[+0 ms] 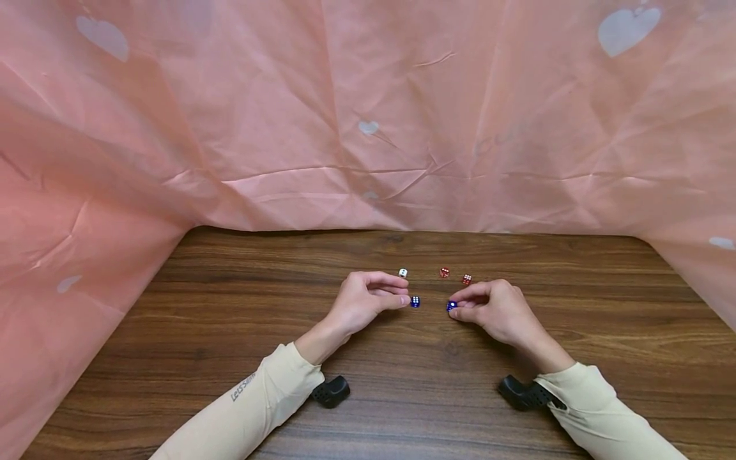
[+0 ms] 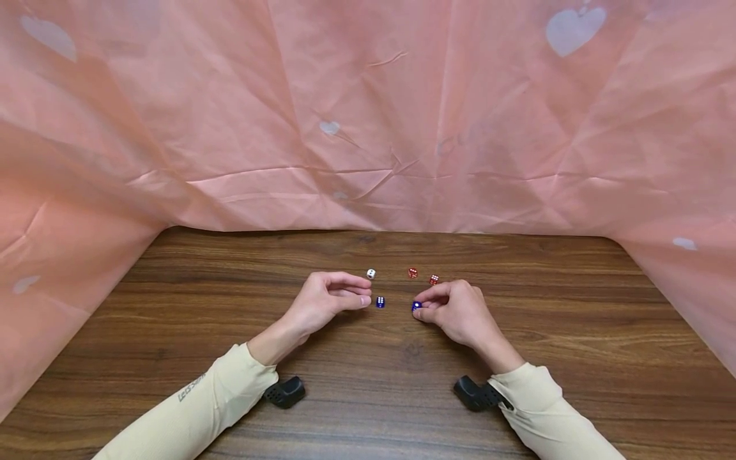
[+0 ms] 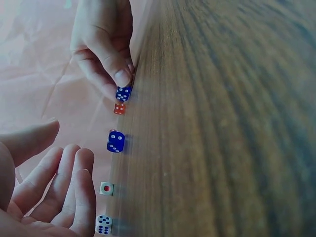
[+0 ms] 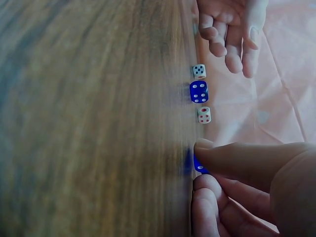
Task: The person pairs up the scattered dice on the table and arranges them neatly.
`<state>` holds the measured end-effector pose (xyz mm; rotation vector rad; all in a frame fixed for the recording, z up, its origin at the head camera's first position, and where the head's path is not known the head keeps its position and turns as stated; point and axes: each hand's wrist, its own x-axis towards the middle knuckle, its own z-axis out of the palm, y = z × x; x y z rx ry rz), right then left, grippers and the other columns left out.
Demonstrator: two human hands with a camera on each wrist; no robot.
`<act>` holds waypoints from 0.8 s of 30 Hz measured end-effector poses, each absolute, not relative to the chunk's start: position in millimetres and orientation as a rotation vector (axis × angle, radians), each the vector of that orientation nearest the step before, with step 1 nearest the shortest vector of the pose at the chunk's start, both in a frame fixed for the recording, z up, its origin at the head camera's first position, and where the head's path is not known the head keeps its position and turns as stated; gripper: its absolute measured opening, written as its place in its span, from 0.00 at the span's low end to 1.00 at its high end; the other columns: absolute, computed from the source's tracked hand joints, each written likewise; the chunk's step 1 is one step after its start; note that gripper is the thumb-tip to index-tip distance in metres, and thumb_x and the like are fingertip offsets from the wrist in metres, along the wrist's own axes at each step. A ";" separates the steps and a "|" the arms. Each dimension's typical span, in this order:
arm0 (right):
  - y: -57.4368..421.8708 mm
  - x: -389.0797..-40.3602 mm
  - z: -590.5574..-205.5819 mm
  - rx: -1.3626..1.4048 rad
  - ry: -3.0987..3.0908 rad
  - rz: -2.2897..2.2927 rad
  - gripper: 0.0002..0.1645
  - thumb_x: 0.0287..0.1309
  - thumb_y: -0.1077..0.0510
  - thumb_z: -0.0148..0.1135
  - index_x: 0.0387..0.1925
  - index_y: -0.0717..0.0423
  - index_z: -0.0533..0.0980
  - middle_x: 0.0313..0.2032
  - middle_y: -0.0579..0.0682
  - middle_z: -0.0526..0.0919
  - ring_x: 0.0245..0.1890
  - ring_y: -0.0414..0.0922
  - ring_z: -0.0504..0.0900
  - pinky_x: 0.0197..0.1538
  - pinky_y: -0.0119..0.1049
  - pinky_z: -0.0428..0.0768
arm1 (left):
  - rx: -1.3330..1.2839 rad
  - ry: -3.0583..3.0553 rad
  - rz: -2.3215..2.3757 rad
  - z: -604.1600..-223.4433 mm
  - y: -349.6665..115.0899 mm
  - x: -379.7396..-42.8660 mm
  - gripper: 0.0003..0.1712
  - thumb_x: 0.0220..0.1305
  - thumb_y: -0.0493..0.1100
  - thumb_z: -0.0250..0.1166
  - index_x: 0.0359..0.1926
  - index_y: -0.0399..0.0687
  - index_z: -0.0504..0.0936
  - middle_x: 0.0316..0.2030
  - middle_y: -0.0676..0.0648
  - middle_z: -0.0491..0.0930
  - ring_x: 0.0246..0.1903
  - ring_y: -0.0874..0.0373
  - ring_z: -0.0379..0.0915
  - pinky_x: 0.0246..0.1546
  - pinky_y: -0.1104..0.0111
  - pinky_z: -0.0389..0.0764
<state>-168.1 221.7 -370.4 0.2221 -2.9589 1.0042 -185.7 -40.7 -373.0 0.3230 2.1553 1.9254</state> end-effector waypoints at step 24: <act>206.8 -152.0 -358.9 0.246 -2.960 1.141 0.11 0.57 0.49 0.80 0.40 0.46 0.91 0.31 0.41 0.93 0.35 0.35 0.88 0.39 0.28 0.79 | 0.334 2.175 1.936 -372.8 -40.7 -184.8 0.20 0.59 0.34 0.78 0.53 0.33 0.89 0.43 0.39 0.93 0.41 0.60 0.92 0.41 0.74 0.85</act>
